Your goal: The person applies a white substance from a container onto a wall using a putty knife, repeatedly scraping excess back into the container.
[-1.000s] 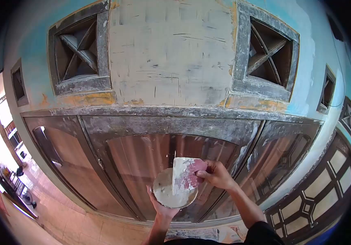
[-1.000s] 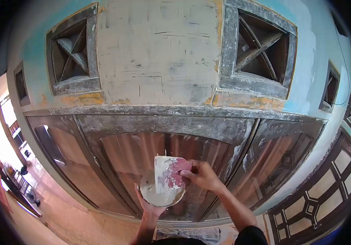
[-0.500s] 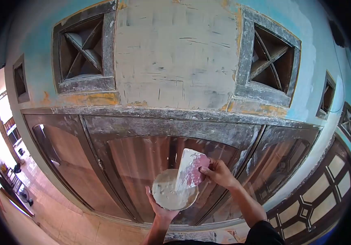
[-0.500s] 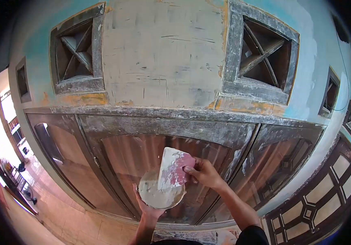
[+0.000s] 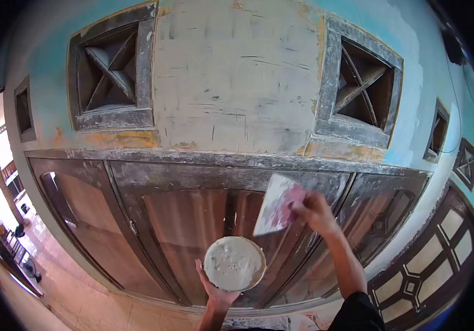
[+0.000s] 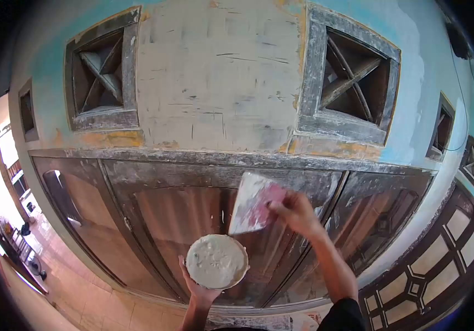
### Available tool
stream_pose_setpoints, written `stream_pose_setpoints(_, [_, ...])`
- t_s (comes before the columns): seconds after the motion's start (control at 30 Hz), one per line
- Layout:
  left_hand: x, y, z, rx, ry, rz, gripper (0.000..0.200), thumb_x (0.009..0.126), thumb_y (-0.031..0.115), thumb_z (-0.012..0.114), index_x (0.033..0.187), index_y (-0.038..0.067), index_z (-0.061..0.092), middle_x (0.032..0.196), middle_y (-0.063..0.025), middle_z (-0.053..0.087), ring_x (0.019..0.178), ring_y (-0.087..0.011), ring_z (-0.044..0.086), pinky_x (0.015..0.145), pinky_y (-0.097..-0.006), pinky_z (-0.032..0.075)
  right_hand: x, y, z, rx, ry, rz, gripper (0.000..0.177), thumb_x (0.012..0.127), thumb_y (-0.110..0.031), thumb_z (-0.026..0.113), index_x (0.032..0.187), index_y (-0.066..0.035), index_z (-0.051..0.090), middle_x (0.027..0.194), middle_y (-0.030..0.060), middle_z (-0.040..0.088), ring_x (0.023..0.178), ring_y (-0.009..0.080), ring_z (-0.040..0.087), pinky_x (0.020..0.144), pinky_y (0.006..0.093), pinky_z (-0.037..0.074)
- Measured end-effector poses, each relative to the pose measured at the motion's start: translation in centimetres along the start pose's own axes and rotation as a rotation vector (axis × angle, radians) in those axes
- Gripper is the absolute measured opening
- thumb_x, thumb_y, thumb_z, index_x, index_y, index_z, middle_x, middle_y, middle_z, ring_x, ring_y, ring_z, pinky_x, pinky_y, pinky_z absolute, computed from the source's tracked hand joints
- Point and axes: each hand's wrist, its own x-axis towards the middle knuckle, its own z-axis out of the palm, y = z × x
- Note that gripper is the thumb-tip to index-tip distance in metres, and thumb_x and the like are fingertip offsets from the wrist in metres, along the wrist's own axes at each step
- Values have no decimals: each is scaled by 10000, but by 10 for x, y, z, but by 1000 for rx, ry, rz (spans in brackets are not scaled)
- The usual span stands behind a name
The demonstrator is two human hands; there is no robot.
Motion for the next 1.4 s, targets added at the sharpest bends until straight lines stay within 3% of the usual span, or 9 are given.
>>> stream_pose_setpoints(0.1, [-6,-2,8,100,36,27,807,768,756,369,1324,177,448,1369,-74,427,1220,-346,419,989,-556,330,24,-49,-43,-17,177,-147,186,863,-76,616,1014,30,595,836,41,650,618,62,584,480,200,433])
stream_pose_setpoints(0.17, [-10,-4,4,465,-310,379,813,767,760,363,1330,178,438,1368,-80,425,1215,-359,418,969,-570,340,53,-76,-76,-128,325,-281,243,890,-145,583,1064,24,569,797,32,633,549,46,515,445,191,379])
stream_pose_setpoints(0.2, [-8,-2,3,467,-311,372,813,767,760,363,1330,178,438,1368,-80,425,1215,-359,418,969,-570,340,62,-101,-87,-130,313,-342,255,905,-189,567,1053,19,574,783,25,621,542,50,481,447,198,365])
stream_pose_setpoints(0.27, [-4,1,2,162,70,11,822,766,764,354,1342,182,417,1377,-84,406,1215,-362,414,962,-573,347,87,-138,-109,-286,368,-475,193,917,-204,554,933,-14,581,740,22,612,526,44,440,475,196,329])
stream_pose_setpoints(0.37, [-6,0,5,185,73,41,832,763,771,345,1355,188,394,1385,-84,389,1226,-366,399,954,-589,345,124,-174,-138,-341,417,-477,231,916,-257,573,823,-45,580,601,-35,485,515,39,413,480,198,311])
stream_pose_setpoints(0.47, [0,4,-14,216,59,65,834,761,772,344,1363,196,381,1402,-79,362,1246,-369,372,957,-610,328,165,-192,-177,-306,386,-501,252,901,-293,596,833,-51,593,603,-43,471,515,40,412,480,199,306])
stream_pose_setpoints(0.67, [2,8,-19,171,48,87,824,751,772,359,1361,218,382,1410,-71,347,1262,-370,349,974,-626,297,182,-228,-166,-432,402,-416,252,888,-323,615,870,-74,585,605,-69,432,507,25,382,460,174,286])
stream_pose_setpoints(1.0, [11,9,-35,72,4,35,812,743,769,382,1347,227,402,1403,-65,358,1257,-372,353,972,-628,300,195,-249,-151,-626,371,-405,357,856,-403,639,927,-56,597,592,-75,421,507,23,384,473,183,304])
stream_pose_setpoints(1.4, [16,4,-21,141,-22,19,844,745,780,367,1369,212,371,1435,-77,311,1281,-380,324,994,-631,276,228,-257,-174,-908,556,-322,410,792,-459,689,673,-82,581,572,-35,503,513,30,468,492,171,413])
